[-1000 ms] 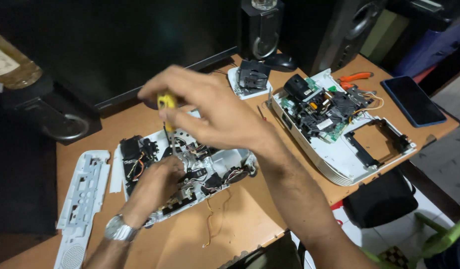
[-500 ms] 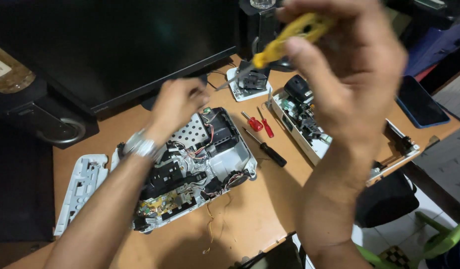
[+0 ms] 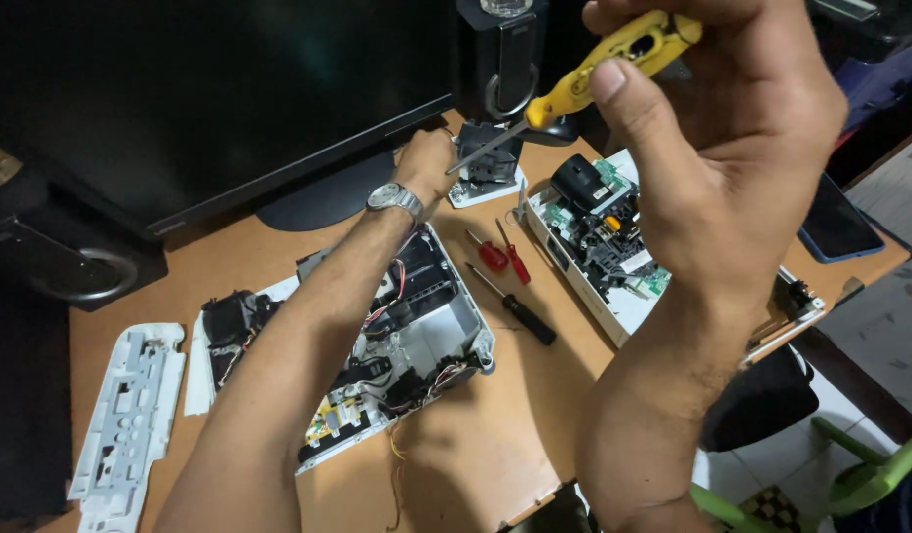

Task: Unscrewing and removing internal shielding and modules from a projector during a repair process.

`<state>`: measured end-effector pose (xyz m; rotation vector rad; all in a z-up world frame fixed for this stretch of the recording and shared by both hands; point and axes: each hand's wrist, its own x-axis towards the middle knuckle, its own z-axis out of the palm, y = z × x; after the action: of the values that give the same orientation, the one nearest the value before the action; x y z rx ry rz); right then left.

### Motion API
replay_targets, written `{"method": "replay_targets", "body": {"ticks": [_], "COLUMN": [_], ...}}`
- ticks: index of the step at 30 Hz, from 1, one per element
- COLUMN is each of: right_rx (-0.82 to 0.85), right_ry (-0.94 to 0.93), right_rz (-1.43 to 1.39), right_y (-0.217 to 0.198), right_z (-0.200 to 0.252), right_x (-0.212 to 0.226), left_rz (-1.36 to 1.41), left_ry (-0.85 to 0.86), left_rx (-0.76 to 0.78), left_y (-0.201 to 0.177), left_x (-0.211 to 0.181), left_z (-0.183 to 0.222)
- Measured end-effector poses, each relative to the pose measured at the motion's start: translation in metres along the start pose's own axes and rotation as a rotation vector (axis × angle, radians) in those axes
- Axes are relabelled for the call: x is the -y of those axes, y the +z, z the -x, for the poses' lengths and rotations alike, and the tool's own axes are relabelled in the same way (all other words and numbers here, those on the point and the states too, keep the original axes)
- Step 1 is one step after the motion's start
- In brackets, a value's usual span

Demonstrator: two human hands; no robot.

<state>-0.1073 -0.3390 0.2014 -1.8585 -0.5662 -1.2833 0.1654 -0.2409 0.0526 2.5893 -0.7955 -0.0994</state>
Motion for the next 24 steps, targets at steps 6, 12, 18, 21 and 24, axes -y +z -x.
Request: {"method": "replay_targets", "body": {"ticks": [6, 12, 18, 21, 24], "right_rx": [-0.004, 0.021, 0.043, 0.037, 0.049], "right_ry": [0.089, 0.112, 0.117, 0.123, 0.121], "right_rz": [-0.065, -0.084, -0.074, -0.051, -0.016], "right_y": [0.009, 0.016, 0.021, 0.021, 0.02], "right_z": [-0.001, -0.003, -0.005, -0.005, -0.006], "right_x": [-0.004, -0.002, -0.001, -0.001, -0.001], "left_rz": [-0.023, 0.091, 0.127, 0.069, 0.023], "left_ry": [-0.07, -0.124, -0.153, -0.149, -0.155], "left_rx": [-0.003, 0.086, 0.036, 0.036, 0.06], "left_y": [0.007, 0.012, 0.008, 0.018, 0.013], "left_x": [0.014, 0.022, 0.008, 0.015, 0.012], "left_z": [-0.021, -0.032, -0.021, -0.031, -0.029]}}
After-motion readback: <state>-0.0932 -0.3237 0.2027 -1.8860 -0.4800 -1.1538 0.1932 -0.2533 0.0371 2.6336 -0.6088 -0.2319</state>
